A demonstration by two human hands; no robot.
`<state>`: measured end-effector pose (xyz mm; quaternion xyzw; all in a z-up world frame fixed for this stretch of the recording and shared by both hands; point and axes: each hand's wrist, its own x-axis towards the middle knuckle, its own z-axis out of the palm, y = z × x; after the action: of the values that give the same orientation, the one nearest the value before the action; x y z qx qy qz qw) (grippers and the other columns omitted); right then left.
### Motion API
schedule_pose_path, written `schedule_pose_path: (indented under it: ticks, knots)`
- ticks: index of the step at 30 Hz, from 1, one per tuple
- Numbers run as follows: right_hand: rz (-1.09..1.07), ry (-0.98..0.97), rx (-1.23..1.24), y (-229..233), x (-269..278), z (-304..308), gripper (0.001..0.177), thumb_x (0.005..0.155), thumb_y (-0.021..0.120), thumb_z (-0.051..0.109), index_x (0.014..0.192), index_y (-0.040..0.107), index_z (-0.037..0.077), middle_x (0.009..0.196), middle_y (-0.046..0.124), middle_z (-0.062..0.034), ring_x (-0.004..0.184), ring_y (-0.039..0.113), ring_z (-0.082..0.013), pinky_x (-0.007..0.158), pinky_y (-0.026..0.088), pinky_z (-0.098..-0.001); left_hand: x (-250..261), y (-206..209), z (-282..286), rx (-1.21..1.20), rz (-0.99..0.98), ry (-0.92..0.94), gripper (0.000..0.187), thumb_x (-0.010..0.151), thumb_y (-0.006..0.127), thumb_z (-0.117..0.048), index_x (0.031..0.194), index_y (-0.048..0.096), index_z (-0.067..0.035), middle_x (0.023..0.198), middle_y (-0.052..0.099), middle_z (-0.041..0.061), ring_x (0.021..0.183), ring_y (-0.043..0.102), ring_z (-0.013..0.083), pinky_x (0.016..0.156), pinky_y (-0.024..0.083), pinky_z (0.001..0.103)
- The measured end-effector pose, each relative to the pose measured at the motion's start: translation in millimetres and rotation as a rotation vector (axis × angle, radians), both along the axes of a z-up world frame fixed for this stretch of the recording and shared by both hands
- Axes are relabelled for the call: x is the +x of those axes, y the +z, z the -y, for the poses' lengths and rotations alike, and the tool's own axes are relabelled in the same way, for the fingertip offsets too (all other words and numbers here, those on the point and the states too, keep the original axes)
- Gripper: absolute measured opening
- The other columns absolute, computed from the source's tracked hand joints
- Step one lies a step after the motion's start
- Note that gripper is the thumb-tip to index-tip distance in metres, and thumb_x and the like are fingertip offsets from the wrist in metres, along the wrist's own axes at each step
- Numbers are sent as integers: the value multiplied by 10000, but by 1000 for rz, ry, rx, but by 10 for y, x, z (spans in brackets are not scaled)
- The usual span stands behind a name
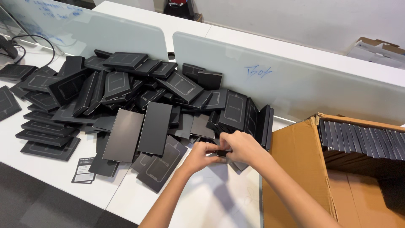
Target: The person removes black boxes from a cardboard box, opens them to place an item inside, and then neatly stacks the boxes back into the large cardboard container.
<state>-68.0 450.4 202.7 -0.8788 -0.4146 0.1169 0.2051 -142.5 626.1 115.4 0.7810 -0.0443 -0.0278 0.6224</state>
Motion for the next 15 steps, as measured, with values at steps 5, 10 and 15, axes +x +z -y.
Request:
schedule_pose_path:
  ticks: [5, 10, 15]
  knots:
    - [94, 3, -83, -87, 63, -71, 176, 692, 779, 84, 798, 639, 71, 740, 728, -120, 763, 710, -327, 661, 560, -432, -12, 75, -38, -1, 8, 58, 292, 873, 784, -159, 1138, 767, -39, 1036, 800, 100, 996, 769, 176, 961, 591, 322]
    - [193, 126, -103, -342, 98, -92, 87, 747, 763, 107, 824, 737, 76, 758, 726, -146, 753, 707, -347, 695, 570, -444, 27, 104, -184, 50, -10, 23, 258, 870, 744, -119, 1114, 785, -49, 1003, 813, 109, 929, 777, 163, 911, 620, 312]
    - [140, 299, -225, -435, 238, -23, 138, 799, 695, 59, 923, 751, 83, 780, 734, -139, 785, 720, -331, 713, 587, -428, 104, 92, -266, 167, -34, 30, 218, 846, 766, -123, 1051, 802, -58, 962, 815, 100, 857, 772, 159, 830, 634, 300]
